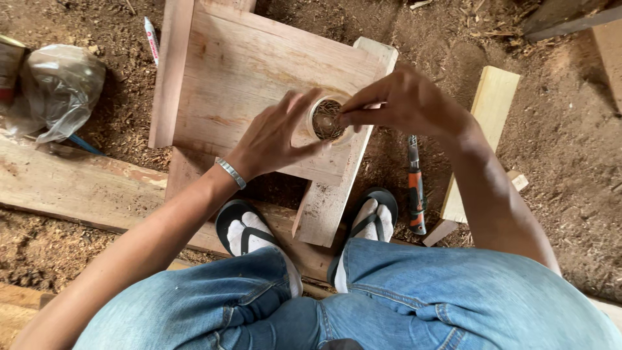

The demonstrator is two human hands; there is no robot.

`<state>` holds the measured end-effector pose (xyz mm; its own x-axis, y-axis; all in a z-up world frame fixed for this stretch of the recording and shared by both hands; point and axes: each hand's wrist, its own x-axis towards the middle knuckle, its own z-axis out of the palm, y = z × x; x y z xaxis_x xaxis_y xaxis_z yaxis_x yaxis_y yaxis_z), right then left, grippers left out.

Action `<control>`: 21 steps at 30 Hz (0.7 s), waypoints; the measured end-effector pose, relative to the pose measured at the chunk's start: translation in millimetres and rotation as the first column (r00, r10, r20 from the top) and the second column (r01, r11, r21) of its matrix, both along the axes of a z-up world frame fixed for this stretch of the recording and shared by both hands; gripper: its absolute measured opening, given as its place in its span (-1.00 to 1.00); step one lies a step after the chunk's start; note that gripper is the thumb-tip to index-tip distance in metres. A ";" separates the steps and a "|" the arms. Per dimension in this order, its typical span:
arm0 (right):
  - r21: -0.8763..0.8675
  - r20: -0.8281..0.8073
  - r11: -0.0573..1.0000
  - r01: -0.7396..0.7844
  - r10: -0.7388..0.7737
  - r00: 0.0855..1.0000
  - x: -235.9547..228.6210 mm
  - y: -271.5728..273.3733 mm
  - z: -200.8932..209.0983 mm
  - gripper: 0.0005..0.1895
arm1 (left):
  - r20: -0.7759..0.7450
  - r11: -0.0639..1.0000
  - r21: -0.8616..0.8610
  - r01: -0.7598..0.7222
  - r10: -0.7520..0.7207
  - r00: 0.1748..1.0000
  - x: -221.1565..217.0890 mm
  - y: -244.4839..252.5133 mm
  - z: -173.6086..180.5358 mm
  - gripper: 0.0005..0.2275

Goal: The person positions wooden boards, marks them with a pen, and hammers nails into the wood to join pieces together, assembling a small wooden structure on a floor covered in shavings.

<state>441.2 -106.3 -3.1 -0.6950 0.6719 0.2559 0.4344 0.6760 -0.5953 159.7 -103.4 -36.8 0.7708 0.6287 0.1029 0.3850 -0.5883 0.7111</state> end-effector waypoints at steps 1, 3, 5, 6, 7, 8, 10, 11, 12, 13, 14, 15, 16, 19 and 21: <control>-0.012 0.079 0.999 0.053 -0.052 0.995 3.8 -5.5 -0.7 -0.69 | 0.092 0.999 0.045 0.000 -0.004 0.996 2.1 3.5 6.1 -0.29; -0.029 0.189 0.993 0.110 -0.103 0.977 6.3 -10.6 -3.2 -0.69 | 0.103 0.993 -0.119 -0.026 0.038 0.994 9.2 10.1 15.3 -0.51; -0.044 0.253 0.992 0.117 -0.102 0.962 4.8 -10.2 -3.8 -0.73 | 0.149 0.986 -0.167 -0.016 0.041 0.988 15.0 13.3 22.9 -0.70; -0.131 0.250 0.978 0.161 -0.125 0.960 3.2 -11.5 -2.2 -0.73 | 0.189 0.991 -0.132 0.003 0.022 0.982 16.6 14.4 26.4 -0.78; -0.214 0.246 0.957 0.199 -0.144 0.959 0.0 -11.5 -0.9 -0.73 | 0.227 0.996 -0.093 0.016 0.006 0.974 17.3 15.9 29.5 -0.86; -0.295 0.243 0.927 0.233 -0.163 0.956 -1.6 -11.6 0.8 -0.73 | 0.226 0.994 -0.105 0.013 0.011 0.974 18.8 16.9 31.5 -0.87; -0.519 0.037 0.832 0.196 -0.207 0.978 -3.5 -11.4 1.3 -0.72 | 0.213 0.992 -0.130 0.001 0.027 0.977 18.1 16.2 33.1 -0.90; -0.618 -0.063 0.771 0.153 -0.242 0.968 -4.5 -11.4 -0.1 -0.72 | 0.192 0.990 -0.139 -0.002 0.029 0.981 16.2 16.0 32.4 -0.90; -0.603 0.008 0.771 0.207 -0.253 0.967 -5.7 -11.5 -2.5 -0.71 | 0.171 0.989 -0.148 -0.006 0.031 0.985 14.2 15.6 30.6 -0.89; -0.585 0.081 0.768 0.262 -0.266 0.961 -6.5 -12.5 -5.6 -0.70 | 0.151 0.987 -0.159 -0.007 0.031 0.988 13.0 14.8 27.5 -0.89; -0.563 0.153 0.764 0.315 -0.278 0.948 -6.4 -13.9 -8.7 -0.69 | 0.118 0.989 -0.147 -0.024 0.041 0.992 13.1 14.5 23.2 -0.89; -0.410 0.078 0.875 0.259 -0.250 0.965 -5.1 -13.9 -11.8 -0.61 | 0.087 0.990 -0.134 -0.038 0.050 0.995 14.5 15.2 18.2 -0.89; -0.237 0.010 0.950 0.201 -0.205 0.979 -3.8 -12.4 -14.6 -0.49 | 0.056 0.991 -0.120 -0.052 0.059 0.997 14.6 15.8 13.8 -0.89; 0.103 0.216 0.961 0.257 -0.274 0.937 -3.5 -25.1 -16.0 0.03 | 0.025 0.994 -0.011 -0.107 0.107 0.994 2.3 21.3 7.2 -0.89; 0.158 0.314 0.945 0.285 -0.322 0.893 -15.6 -38.4 -22.9 0.23 | 0.048 0.992 0.018 -0.125 0.124 0.991 -2.6 21.1 4.9 -0.89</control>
<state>425.6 -144.7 -26.0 -0.5179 0.8459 0.1276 0.7876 0.5297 -0.3148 157.1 -82.3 -31.9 0.6810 0.7165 0.1513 0.4225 -0.5532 0.7180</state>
